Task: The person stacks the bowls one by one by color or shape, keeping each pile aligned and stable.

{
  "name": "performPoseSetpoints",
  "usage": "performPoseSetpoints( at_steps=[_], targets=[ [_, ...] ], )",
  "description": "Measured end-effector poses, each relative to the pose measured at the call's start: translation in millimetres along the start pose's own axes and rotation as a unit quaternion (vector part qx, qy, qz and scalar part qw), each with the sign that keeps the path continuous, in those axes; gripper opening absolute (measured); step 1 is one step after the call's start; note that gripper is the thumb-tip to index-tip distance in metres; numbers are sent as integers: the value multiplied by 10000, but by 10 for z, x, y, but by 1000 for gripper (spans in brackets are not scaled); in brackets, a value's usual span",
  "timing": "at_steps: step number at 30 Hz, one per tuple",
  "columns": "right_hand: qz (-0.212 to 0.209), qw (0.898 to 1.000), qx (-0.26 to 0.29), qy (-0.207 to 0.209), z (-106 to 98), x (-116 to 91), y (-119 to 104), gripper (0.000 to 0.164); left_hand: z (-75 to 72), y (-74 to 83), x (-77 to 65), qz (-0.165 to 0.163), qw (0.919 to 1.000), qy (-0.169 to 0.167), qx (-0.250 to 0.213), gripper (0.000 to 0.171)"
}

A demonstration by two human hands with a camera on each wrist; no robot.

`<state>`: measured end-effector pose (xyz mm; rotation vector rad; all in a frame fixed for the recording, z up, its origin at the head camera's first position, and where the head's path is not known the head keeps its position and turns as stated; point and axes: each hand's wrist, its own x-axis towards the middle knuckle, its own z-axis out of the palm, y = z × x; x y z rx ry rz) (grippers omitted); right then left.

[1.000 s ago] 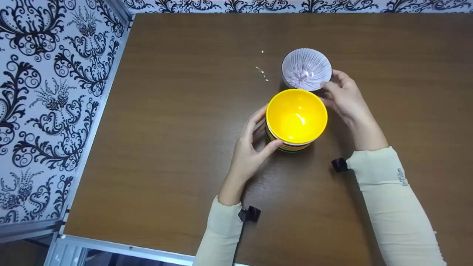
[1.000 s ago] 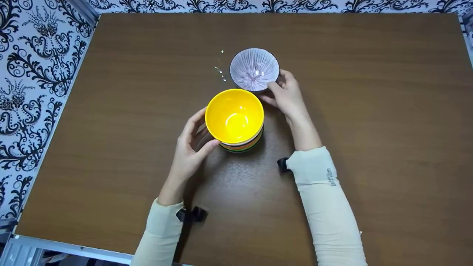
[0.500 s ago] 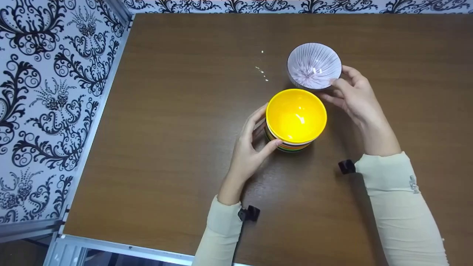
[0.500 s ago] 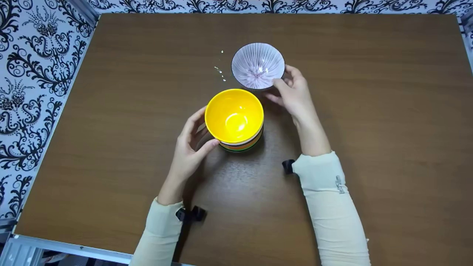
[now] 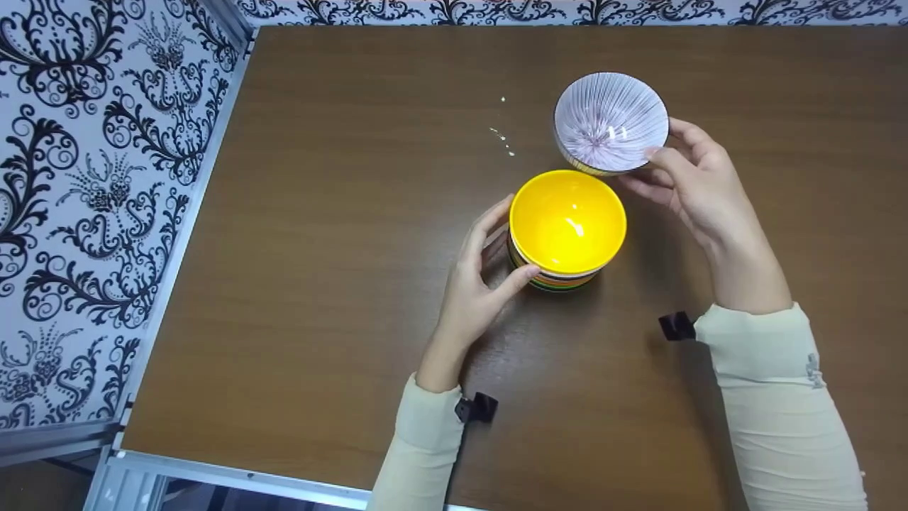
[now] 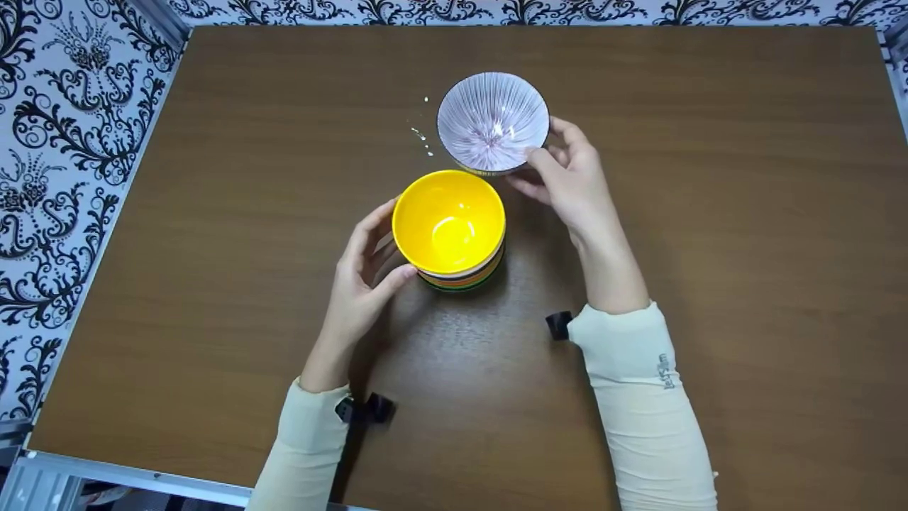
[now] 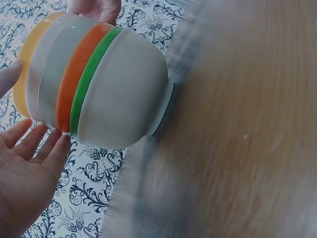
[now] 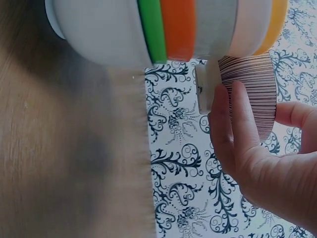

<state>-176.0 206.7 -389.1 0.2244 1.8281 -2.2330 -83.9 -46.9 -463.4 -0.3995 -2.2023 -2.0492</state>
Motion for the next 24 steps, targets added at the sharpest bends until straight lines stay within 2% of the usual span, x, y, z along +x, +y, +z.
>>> performPoseSetpoints(
  at_steps=[10,24],
  targets=[
    [-337,9988,257,-255,-12,-94,-40,60,-53,88,91,71,9996,98,250,69],
    [-826,9939,421,-591,14,-306,-59,49,-39,143,155,238,9994,85,234,69]
  ],
)
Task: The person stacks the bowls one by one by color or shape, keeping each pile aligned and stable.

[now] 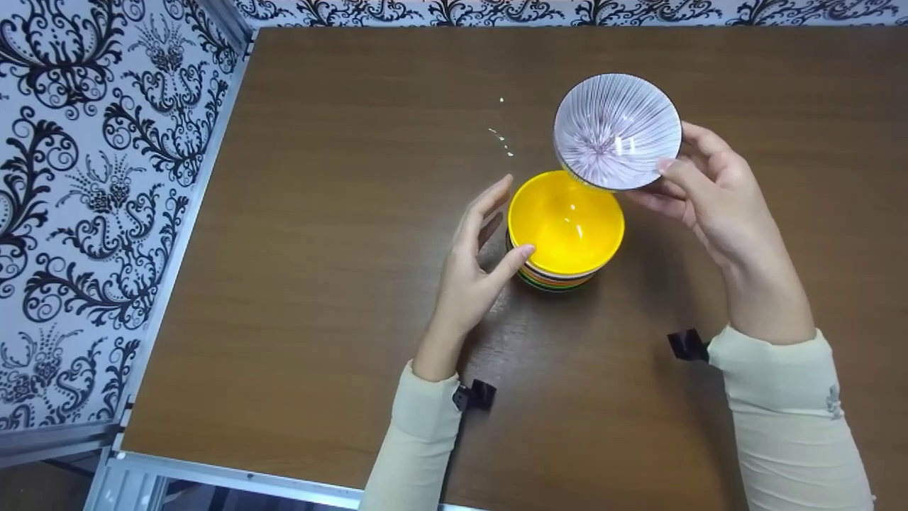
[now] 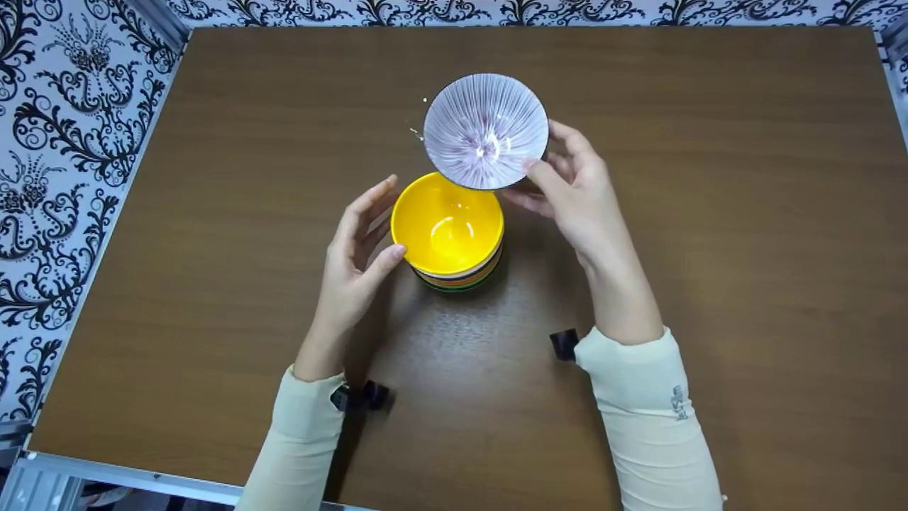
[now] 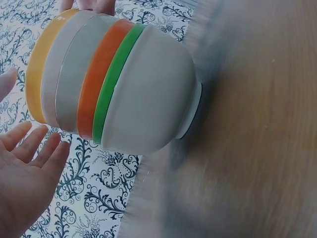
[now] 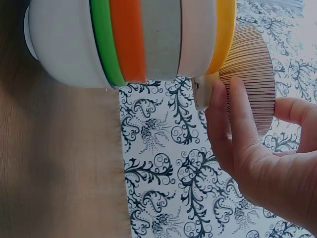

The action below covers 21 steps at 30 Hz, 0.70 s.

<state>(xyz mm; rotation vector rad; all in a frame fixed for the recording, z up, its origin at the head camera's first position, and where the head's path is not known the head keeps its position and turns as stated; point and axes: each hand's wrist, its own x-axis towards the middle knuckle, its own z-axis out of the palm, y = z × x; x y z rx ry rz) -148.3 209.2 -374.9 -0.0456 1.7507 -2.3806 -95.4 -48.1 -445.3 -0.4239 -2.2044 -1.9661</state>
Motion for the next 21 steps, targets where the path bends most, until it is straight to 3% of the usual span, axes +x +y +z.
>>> performPoseSetpoints(
  at_steps=[9,21],
  targets=[
    [-255,9981,551,-53,-13,-69,-51,44,-17,59,62,232,9995,-2,206,67],
    [-262,9993,-63,-260,64,-177,-67,44,3,198,211,667,9976,-79,182,70]
  ],
)
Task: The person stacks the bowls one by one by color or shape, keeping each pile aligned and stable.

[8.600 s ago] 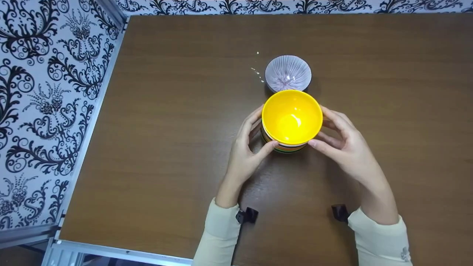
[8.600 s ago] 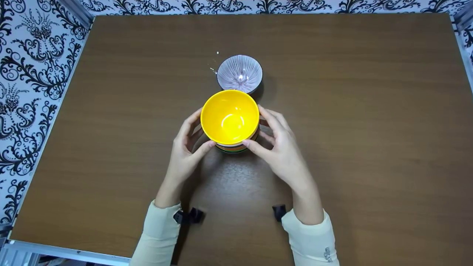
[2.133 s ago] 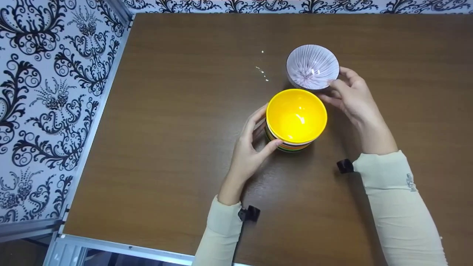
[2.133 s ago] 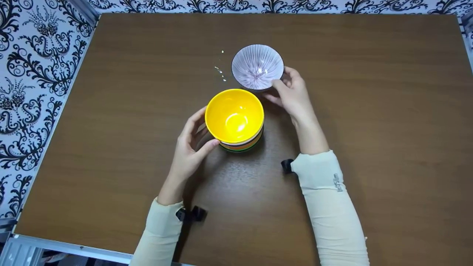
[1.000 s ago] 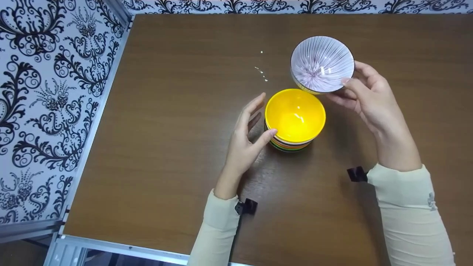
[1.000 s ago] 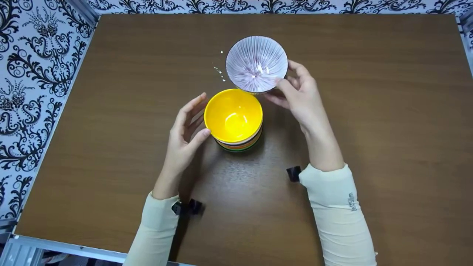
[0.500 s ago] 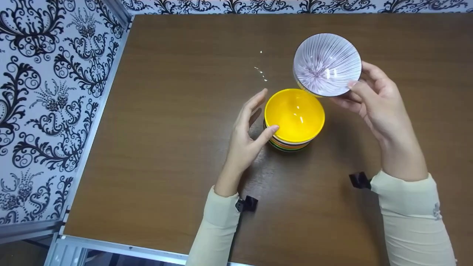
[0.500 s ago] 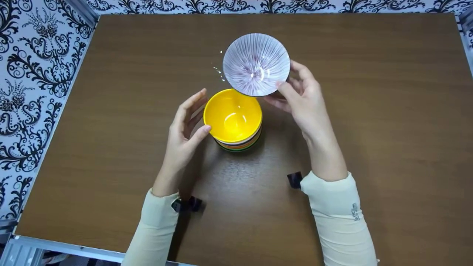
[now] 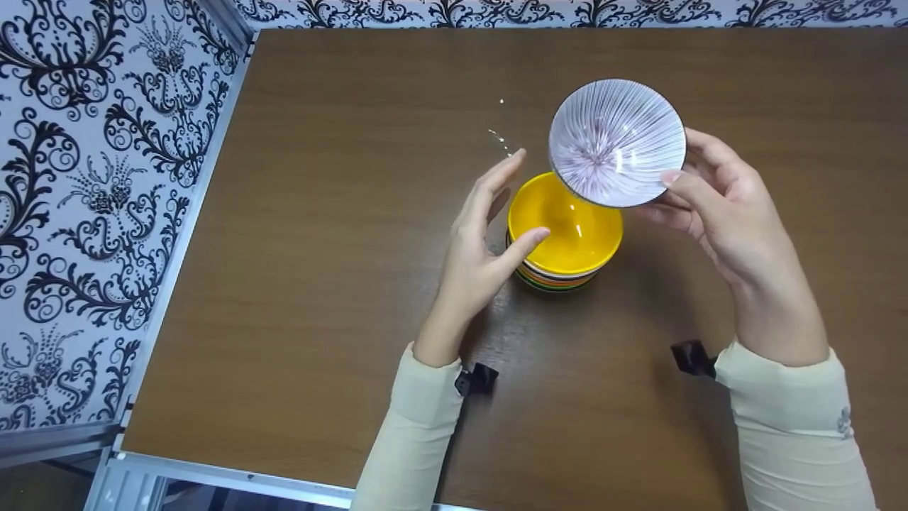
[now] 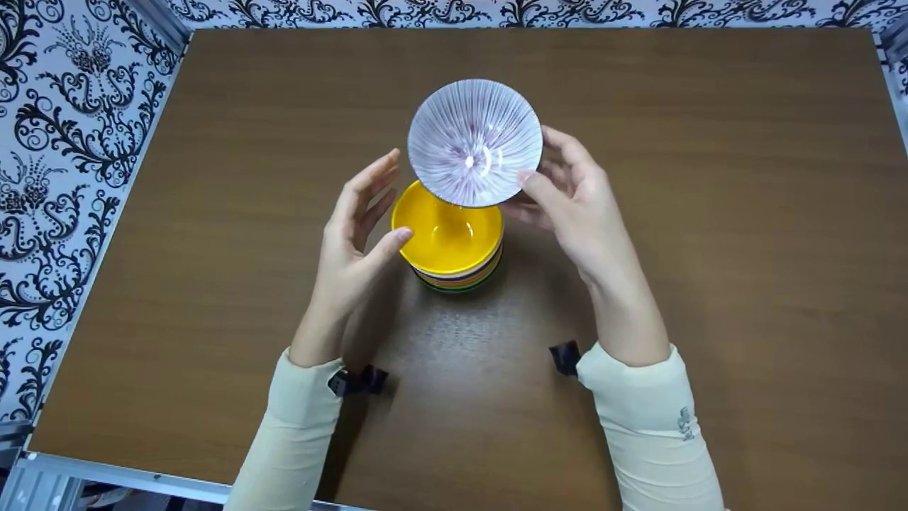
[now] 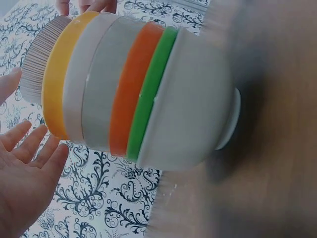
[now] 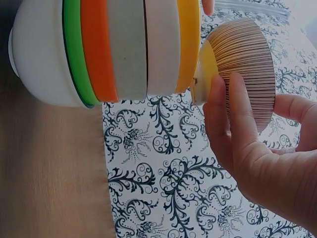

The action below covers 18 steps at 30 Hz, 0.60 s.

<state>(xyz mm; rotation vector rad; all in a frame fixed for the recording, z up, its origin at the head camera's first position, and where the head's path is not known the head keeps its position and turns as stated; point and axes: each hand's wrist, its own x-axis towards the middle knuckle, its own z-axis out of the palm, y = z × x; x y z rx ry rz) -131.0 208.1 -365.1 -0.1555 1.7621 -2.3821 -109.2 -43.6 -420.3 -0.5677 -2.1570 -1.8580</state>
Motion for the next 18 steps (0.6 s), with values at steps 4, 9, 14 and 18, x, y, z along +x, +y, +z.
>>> performPoseSetpoints(
  at_steps=[4,9,14,18],
  targets=[
    [-9,9998,-140,-114,33,-29,15,44,9,19,28,120,9999,-30,16,70],
    [-8,9991,-311,-300,70,-67,29,44,32,23,36,275,9996,-45,-70,71],
    [52,9986,-348,-390,104,-101,37,44,45,28,33,348,9993,37,-89,73],
    [97,9982,-409,-427,131,-126,41,44,50,36,23,358,9991,177,-117,74]
  ],
)
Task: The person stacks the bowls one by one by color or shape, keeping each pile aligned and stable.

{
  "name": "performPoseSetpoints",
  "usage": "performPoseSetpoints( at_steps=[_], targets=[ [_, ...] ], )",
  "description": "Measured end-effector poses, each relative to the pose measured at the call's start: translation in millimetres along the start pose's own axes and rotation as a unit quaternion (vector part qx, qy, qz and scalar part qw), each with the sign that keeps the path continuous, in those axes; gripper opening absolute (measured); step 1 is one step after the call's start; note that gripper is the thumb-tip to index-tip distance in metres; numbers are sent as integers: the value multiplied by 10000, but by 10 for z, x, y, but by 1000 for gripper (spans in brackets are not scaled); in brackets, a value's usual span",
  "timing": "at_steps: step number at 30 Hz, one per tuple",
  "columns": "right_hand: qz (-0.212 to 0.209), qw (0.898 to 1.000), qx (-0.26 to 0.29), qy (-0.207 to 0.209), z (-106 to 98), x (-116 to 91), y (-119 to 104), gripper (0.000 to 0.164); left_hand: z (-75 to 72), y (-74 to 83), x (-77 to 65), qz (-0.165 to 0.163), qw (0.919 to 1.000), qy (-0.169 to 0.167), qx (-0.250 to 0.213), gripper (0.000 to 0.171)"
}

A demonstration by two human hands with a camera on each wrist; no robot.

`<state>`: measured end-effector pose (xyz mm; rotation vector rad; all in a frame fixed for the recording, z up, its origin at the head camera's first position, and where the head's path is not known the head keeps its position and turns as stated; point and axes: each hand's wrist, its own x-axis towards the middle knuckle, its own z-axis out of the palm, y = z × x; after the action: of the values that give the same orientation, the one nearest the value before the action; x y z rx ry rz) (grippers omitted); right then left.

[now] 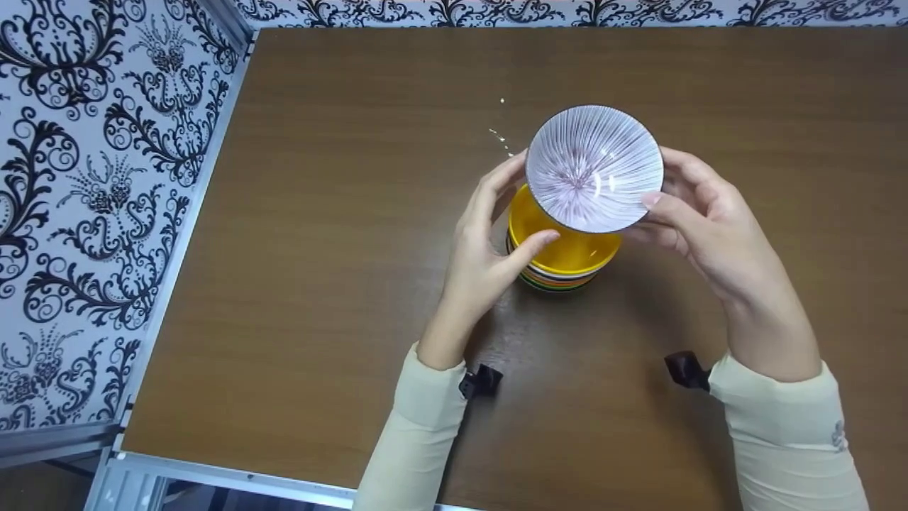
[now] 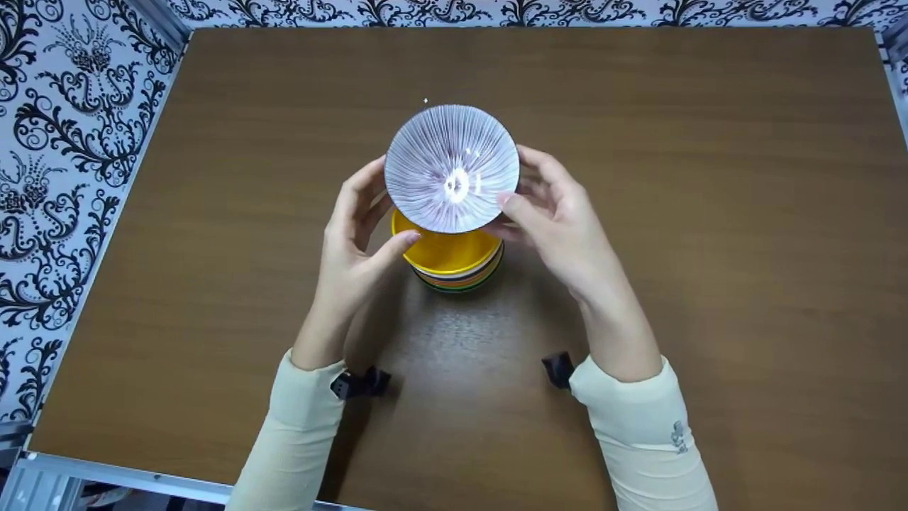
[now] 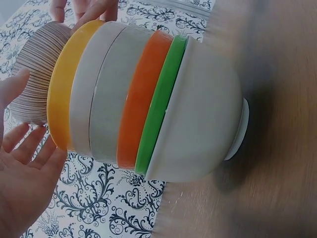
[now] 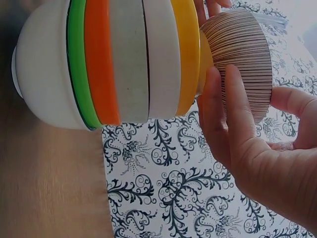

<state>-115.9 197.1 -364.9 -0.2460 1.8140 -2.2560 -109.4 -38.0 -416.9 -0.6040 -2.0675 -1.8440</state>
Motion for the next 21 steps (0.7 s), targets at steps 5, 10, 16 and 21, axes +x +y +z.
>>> performPoseSetpoints(
  at_steps=[5,10,16,21],
  targets=[
    [36,9998,-191,-21,33,-38,-16,44,6,7,-14,-38,9998,185,-12,72],
    [-124,9986,-440,-255,42,-71,-18,50,-23,-3,-44,-98,9996,246,7,71],
    [-448,9929,-1061,-300,55,-101,18,67,-75,-22,-84,-244,9994,259,51,70],
    [-513,9778,-2023,174,89,-129,24,70,-92,-41,-112,-351,9990,218,150,69]
  ],
)
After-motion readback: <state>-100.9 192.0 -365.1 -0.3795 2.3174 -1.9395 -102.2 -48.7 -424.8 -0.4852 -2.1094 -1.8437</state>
